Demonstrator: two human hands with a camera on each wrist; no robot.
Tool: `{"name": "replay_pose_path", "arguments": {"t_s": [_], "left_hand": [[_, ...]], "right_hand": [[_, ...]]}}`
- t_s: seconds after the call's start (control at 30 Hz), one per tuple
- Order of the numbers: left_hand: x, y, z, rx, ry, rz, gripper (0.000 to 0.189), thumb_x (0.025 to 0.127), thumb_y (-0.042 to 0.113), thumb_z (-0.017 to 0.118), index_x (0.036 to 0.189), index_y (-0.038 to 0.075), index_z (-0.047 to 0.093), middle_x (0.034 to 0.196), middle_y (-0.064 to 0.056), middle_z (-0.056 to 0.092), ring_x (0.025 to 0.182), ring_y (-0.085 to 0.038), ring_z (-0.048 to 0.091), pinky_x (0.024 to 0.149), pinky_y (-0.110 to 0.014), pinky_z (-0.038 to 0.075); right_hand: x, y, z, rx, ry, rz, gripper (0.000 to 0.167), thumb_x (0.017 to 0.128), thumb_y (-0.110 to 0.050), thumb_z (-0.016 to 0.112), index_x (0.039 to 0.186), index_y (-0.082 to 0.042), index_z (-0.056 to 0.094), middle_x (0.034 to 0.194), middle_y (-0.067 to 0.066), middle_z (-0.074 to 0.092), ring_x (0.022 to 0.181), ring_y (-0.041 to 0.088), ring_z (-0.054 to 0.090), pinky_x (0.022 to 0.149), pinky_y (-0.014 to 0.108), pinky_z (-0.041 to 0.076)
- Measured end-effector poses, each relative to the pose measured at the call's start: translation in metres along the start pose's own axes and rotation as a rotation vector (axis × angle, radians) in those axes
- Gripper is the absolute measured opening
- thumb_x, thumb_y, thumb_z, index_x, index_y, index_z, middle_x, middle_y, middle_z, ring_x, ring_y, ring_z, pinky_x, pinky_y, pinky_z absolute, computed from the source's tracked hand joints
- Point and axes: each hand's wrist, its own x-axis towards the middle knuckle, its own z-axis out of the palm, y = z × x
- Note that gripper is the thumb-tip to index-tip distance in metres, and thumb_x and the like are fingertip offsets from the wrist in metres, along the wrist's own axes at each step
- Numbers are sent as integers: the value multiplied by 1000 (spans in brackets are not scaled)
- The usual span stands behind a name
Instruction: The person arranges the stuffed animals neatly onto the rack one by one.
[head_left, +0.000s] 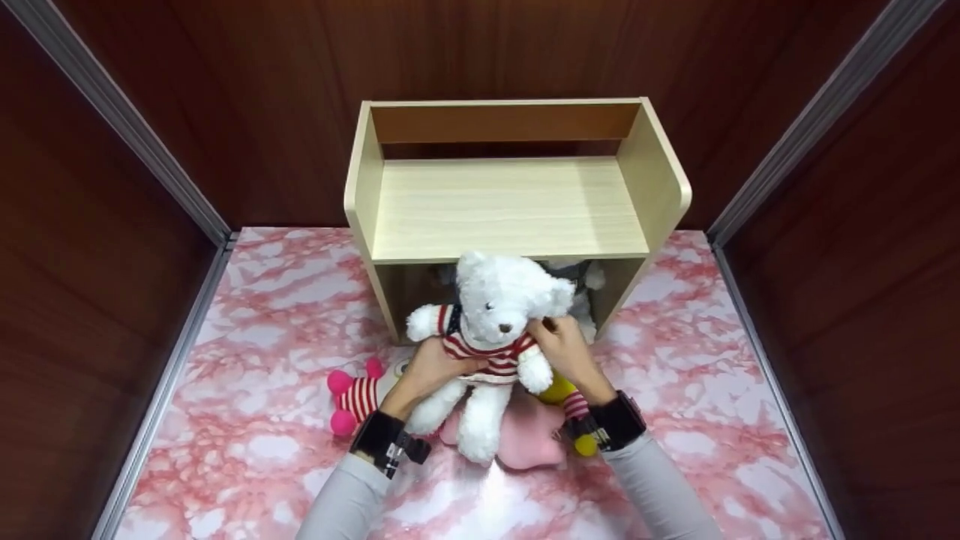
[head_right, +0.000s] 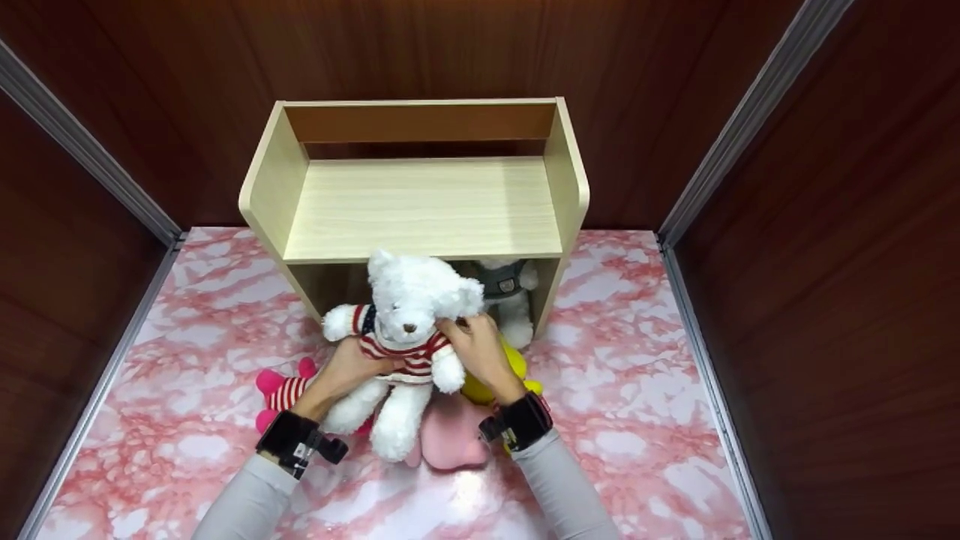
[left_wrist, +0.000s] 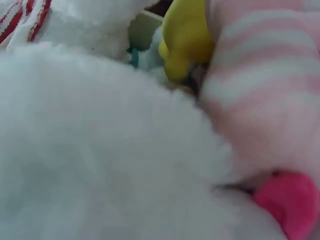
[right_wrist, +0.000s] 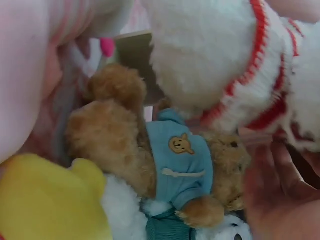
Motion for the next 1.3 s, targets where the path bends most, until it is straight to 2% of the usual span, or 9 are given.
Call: {"name": "replay_pose_path", "arguments": {"t_s": [0.13, 0.2, 0.33, 0.47, 0.7, 0.87, 1.03, 1.2, 1.3], "left_hand": [[-5, -7, -8, 64, 36, -26, 40, 76, 31, 91, 105, 7, 77, 97, -2, 78, 93, -19, 71, 89, -39, 56], [-6, -11, -11, 31, 36, -19, 38, 78, 29, 90, 105, 6, 77, 98, -4, 78, 94, -20, 71, 90, -38, 56], [-10, -20, -17, -42, 70, -9, 35, 80, 20, 90, 107, 2, 76, 99, -8, 77, 94, -22, 72, 88, -36, 57], [-15, -28, -23, 17, 159, -47, 35, 79, 26, 91, 104, 5, 77, 97, -5, 78, 92, -20, 72, 86, -35, 57], [-24, -40, -27, -101, 297, -61, 38, 78, 16, 91, 107, -2, 75, 101, -13, 77, 96, -25, 72, 90, -34, 56], [-25, -49, -24, -215, 380, -53, 33, 78, 8, 89, 106, -4, 74, 99, -12, 77, 93, -20, 71, 88, -28, 56], [-25, -56, -22, -238, 411, -44, 31, 80, 6, 88, 106, -4, 75, 101, -13, 77, 93, -18, 71, 89, -27, 55], [-25, -54, -21, -213, 441, -48, 37, 80, 5, 87, 113, -5, 73, 108, -14, 76, 99, -18, 70, 93, -26, 52], [-27, -45, -20, -204, 447, -45, 33, 80, 2, 85, 110, -8, 73, 104, -16, 76, 96, -17, 70, 92, -26, 53]], "right_hand": [[0, 2, 3, -54, -64, -36, 22, 100, -10, 62, 114, 2, 74, 113, 20, 74, 104, 33, 69, 96, 50, 54], [1, 3, 4, -69, -79, -53, 21, 102, -12, 61, 113, 0, 74, 113, 19, 74, 106, 32, 68, 96, 50, 53], [4, 7, 6, -76, -47, -107, 19, 106, -13, 59, 105, -1, 73, 111, 15, 72, 105, 29, 67, 95, 47, 53], [8, 8, 12, -113, -27, -105, 21, 106, -16, 59, 102, -2, 74, 114, 16, 71, 107, 31, 67, 97, 47, 53], [19, 11, 28, -389, -89, -134, 29, 103, -17, 63, 125, 0, 72, 126, 24, 66, 115, 41, 64, 102, 53, 51], [30, 15, 44, -571, -146, -123, 28, 105, -23, 62, 124, -6, 73, 111, 20, 69, 95, 39, 68, 80, 54, 58], [36, 18, 63, -752, -175, -92, 20, 101, -21, 67, 107, -3, 71, 93, 19, 68, 76, 40, 68, 62, 54, 58], [40, 24, 80, -995, -66, -214, 18, 89, -6, 72, 106, -1, 69, 104, 21, 68, 88, 40, 67, 62, 51, 59], [44, 26, 89, -998, -71, -231, 23, 89, -10, 72, 111, -5, 71, 114, 20, 67, 98, 40, 66, 75, 55, 60]]}}
